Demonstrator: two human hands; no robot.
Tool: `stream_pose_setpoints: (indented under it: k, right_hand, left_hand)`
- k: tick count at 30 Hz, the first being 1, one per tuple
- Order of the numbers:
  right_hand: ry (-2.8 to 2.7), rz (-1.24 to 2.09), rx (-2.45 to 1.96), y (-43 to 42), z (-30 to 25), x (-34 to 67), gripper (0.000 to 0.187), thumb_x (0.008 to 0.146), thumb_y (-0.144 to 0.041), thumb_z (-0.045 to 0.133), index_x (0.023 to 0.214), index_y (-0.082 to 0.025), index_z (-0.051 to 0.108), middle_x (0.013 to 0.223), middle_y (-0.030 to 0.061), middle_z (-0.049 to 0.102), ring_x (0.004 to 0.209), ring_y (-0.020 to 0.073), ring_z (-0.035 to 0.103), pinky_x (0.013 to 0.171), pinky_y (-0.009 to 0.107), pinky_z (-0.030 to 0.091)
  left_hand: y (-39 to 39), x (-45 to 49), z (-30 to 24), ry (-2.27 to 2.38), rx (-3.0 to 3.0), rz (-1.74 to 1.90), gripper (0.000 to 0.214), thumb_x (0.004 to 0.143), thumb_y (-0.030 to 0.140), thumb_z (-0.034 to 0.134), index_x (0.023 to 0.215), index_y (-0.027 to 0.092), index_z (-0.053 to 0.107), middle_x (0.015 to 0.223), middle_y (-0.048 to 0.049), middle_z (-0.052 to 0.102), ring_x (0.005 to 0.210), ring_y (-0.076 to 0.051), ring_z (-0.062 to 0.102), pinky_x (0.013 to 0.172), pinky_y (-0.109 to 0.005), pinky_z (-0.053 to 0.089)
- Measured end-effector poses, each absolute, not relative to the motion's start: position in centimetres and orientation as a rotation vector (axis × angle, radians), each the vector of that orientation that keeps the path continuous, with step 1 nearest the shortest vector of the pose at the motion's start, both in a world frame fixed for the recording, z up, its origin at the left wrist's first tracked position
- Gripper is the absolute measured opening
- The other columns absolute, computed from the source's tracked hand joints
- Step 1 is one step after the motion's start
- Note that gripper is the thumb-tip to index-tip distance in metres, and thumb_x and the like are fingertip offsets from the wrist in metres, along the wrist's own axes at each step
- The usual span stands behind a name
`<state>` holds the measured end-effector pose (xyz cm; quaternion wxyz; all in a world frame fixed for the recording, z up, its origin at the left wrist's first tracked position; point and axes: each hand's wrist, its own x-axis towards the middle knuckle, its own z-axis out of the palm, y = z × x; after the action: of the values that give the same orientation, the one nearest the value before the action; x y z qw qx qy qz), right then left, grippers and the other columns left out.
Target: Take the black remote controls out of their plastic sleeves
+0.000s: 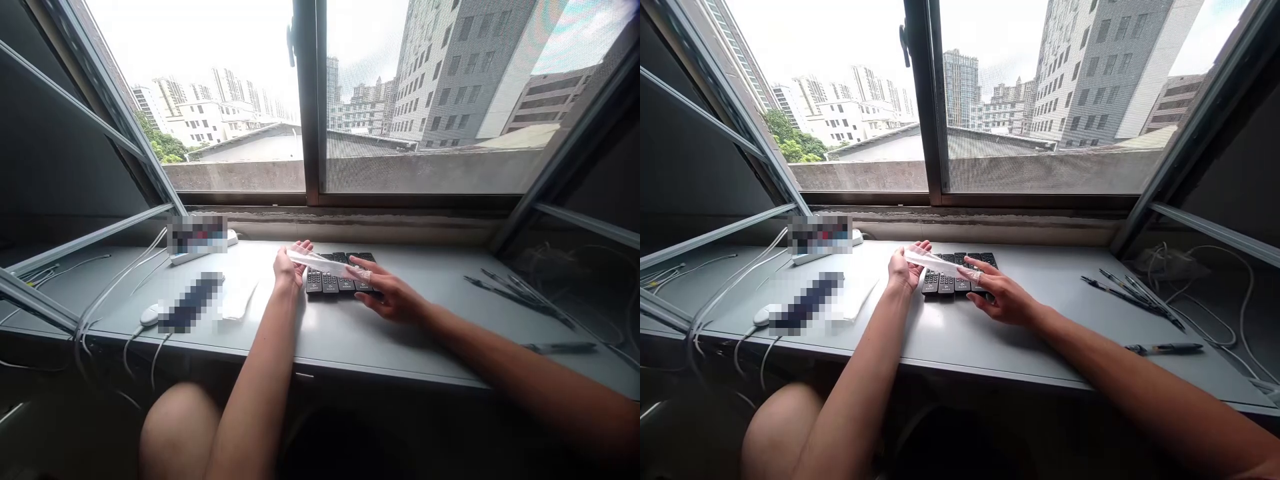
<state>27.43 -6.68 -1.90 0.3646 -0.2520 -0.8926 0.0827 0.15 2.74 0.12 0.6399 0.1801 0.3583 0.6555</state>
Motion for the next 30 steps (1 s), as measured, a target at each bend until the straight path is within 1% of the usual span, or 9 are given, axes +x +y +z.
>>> stream_pose_setpoints:
  k: [3,6,8,11,13,16,19,23,30]
  right_hand:
    - [-2.290,0.194,-0.654,-6.6,-2.0,27.4,0.073,0.108,-0.023,0.066,0.175,-0.033,0.039,0.178,0.0124,0.041,0.167,0.0364,0.036,0.126,0.060,0.050]
    - [-2.295,0.182,-0.628,-6.4,-2.3,27.5,0.074,0.107,-0.021,0.067,0.174,-0.033,0.041,0.173,0.0118,0.050,0.168,0.0359,0.034,0.128,0.061,0.048]
    - [-2.288,0.186,-0.642,-6.2,-2.5,27.5,0.072,0.106,-0.022,0.068,0.173,-0.031,0.043,0.172,0.0129,0.051,0.167,0.0365,0.036,0.126,0.060,0.049]
    - [-2.269,0.187,-0.677,-6.1,-2.8,27.5,0.073,0.106,-0.024,0.069,0.173,-0.030,0.043,0.175,0.0144,0.046,0.164,0.0376,0.042,0.126,0.058,0.050]
    - [-2.271,0.182,-0.680,-6.1,-2.7,27.5,0.074,0.106,-0.023,0.069,0.174,-0.031,0.042,0.176,0.0123,0.045,0.164,0.0367,0.042,0.130,0.058,0.046]
    - [-2.278,0.181,-0.678,-6.4,-2.3,27.4,0.069,0.107,-0.021,0.066,0.172,-0.033,0.045,0.175,0.0090,0.046,0.165,0.0349,0.040,0.132,0.057,0.043]
    - [-2.265,0.188,-0.667,-6.7,-1.8,27.2,0.066,0.108,-0.020,0.064,0.171,-0.033,0.048,0.174,0.0091,0.049,0.165,0.0343,0.040,0.131,0.056,0.046]
    - [-2.247,0.182,-0.618,-7.0,-1.5,27.1,0.064,0.109,-0.020,0.064,0.169,-0.034,0.050,0.171,0.0084,0.052,0.164,0.0339,0.042,0.129,0.056,0.049]
    - [-2.256,0.160,-0.611,-6.9,-1.5,26.9,0.059,0.109,-0.020,0.063,0.167,-0.032,0.054,0.170,0.0098,0.054,0.164,0.0340,0.041,0.128,0.057,0.049]
  left_hand:
    - [2.6,0.2,0.2,0.814,0.450,1.480,0.049,0.115,0.038,0.034,0.132,0.007,0.068,0.121,-0.0218,0.081,0.104,-0.027,0.083,0.088,-0.036,0.066]
    - [2.5,0.4,0.4,0.835,0.486,1.448,0.045,0.114,0.037,0.039,0.129,0.008,0.070,0.117,-0.0203,0.082,0.102,-0.027,0.083,0.086,-0.036,0.067]
    - [2.4,0.4,0.5,0.852,0.480,1.458,0.045,0.114,0.036,0.038,0.128,0.008,0.071,0.116,-0.0198,0.083,0.102,-0.026,0.083,0.085,-0.035,0.067]
    - [2.5,0.2,0.4,0.838,0.433,1.482,0.047,0.114,0.034,0.036,0.132,0.008,0.070,0.118,-0.0202,0.082,0.102,-0.026,0.083,0.086,-0.034,0.067]
    - [2.6,0.1,0.3,0.813,0.391,1.483,0.048,0.114,0.034,0.034,0.136,0.009,0.070,0.120,-0.0205,0.082,0.104,-0.025,0.083,0.086,-0.033,0.066]
    - [2.6,0.0,0.2,0.796,0.348,1.493,0.051,0.115,0.034,0.031,0.139,0.010,0.069,0.123,-0.0205,0.081,0.106,-0.025,0.083,0.087,-0.033,0.066]
    - [2.6,0.1,0.4,0.797,0.340,1.514,0.052,0.116,0.034,0.028,0.137,0.009,0.069,0.122,-0.0204,0.081,0.105,-0.024,0.083,0.087,-0.032,0.066]
    - [2.6,0.3,0.4,0.805,0.354,1.558,0.054,0.115,0.033,0.027,0.133,0.003,0.068,0.124,-0.0244,0.080,0.107,-0.025,0.082,0.090,-0.032,0.066]
    - [2.9,0.5,0.0,0.836,0.348,1.641,0.052,0.115,0.034,0.027,0.131,0.007,0.069,0.122,-0.0220,0.080,0.109,-0.026,0.082,0.097,-0.036,0.064]
